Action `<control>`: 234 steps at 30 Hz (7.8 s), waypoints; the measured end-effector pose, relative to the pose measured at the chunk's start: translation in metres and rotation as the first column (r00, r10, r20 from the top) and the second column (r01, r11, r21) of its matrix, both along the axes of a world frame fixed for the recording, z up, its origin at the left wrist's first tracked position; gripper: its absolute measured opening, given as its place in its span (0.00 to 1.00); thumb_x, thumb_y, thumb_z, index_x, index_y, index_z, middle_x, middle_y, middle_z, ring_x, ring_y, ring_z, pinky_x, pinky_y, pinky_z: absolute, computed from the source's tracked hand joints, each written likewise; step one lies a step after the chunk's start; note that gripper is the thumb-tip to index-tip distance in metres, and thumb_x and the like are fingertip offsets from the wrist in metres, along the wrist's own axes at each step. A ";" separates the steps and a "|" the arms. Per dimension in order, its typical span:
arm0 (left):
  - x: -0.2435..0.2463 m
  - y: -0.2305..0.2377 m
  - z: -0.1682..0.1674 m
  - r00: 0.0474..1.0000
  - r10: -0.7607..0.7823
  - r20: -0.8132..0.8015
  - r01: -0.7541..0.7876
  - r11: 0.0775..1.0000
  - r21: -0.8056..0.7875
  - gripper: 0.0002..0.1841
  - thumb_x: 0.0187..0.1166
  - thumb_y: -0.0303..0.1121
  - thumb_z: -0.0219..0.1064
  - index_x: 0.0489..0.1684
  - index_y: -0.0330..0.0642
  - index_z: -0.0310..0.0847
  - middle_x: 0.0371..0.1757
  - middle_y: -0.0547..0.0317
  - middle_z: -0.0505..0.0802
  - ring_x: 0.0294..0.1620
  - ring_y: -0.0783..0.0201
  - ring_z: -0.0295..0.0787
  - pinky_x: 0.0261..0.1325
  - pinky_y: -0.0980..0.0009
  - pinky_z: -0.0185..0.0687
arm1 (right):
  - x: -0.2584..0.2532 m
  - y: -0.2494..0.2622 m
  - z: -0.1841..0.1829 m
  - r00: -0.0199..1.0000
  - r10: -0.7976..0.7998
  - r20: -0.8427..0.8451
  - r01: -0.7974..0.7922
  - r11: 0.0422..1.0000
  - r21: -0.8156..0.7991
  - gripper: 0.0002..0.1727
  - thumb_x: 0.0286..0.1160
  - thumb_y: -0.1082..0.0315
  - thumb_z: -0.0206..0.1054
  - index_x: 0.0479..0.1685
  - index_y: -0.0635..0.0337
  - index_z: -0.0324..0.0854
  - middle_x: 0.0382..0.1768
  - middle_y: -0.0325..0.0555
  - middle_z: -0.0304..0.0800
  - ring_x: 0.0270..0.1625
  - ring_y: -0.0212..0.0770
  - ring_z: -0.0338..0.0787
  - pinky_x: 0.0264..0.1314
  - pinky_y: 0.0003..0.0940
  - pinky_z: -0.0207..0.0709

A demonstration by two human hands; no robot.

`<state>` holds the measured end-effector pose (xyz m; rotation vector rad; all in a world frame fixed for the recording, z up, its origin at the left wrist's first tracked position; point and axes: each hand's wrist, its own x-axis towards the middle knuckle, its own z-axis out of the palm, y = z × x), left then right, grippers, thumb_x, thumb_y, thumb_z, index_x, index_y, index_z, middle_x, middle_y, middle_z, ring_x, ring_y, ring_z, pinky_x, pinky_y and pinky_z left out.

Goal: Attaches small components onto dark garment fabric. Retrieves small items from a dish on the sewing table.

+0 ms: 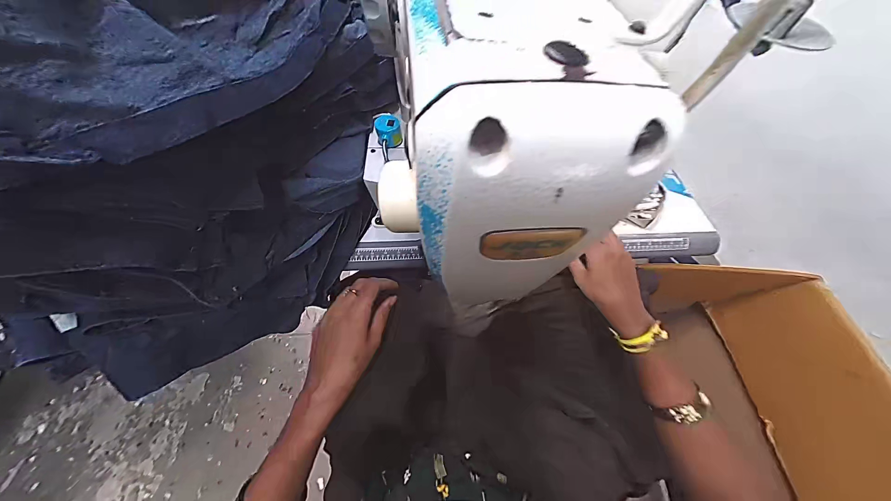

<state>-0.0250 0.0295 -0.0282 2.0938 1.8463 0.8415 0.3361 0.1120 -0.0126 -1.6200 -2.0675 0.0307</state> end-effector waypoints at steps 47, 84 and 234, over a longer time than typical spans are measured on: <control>-0.041 -0.002 0.014 0.940 0.094 0.329 -0.057 0.991 -0.118 0.16 0.79 0.49 0.65 0.30 0.50 0.91 0.26 0.79 0.88 0.25 0.89 0.76 0.32 0.84 0.70 | -0.074 -0.037 0.013 0.811 0.277 -0.515 -0.386 0.915 -0.116 0.09 0.79 0.63 0.65 0.40 0.60 0.76 0.28 0.27 0.80 0.32 0.10 0.76 0.38 0.08 0.70; 0.064 0.025 0.007 0.768 0.075 0.636 0.063 0.980 -0.191 0.16 0.83 0.33 0.60 0.58 0.28 0.72 0.39 0.62 0.83 0.37 0.84 0.78 0.45 0.83 0.75 | -0.028 -0.001 0.021 0.938 0.085 -0.335 -0.019 0.980 0.197 0.08 0.71 0.69 0.73 0.40 0.67 0.89 0.33 0.49 0.90 0.35 0.35 0.87 0.41 0.31 0.79; -0.044 -0.013 0.018 0.898 0.148 0.415 -0.136 0.989 -0.060 0.13 0.79 0.45 0.66 0.36 0.47 0.91 0.33 0.77 0.91 0.32 0.90 0.81 0.38 0.87 0.76 | -0.091 -0.045 0.013 0.855 0.312 -0.415 -0.365 0.929 -0.055 0.18 0.77 0.54 0.68 0.43 0.64 0.81 0.30 0.40 0.87 0.36 0.30 0.84 0.44 0.30 0.77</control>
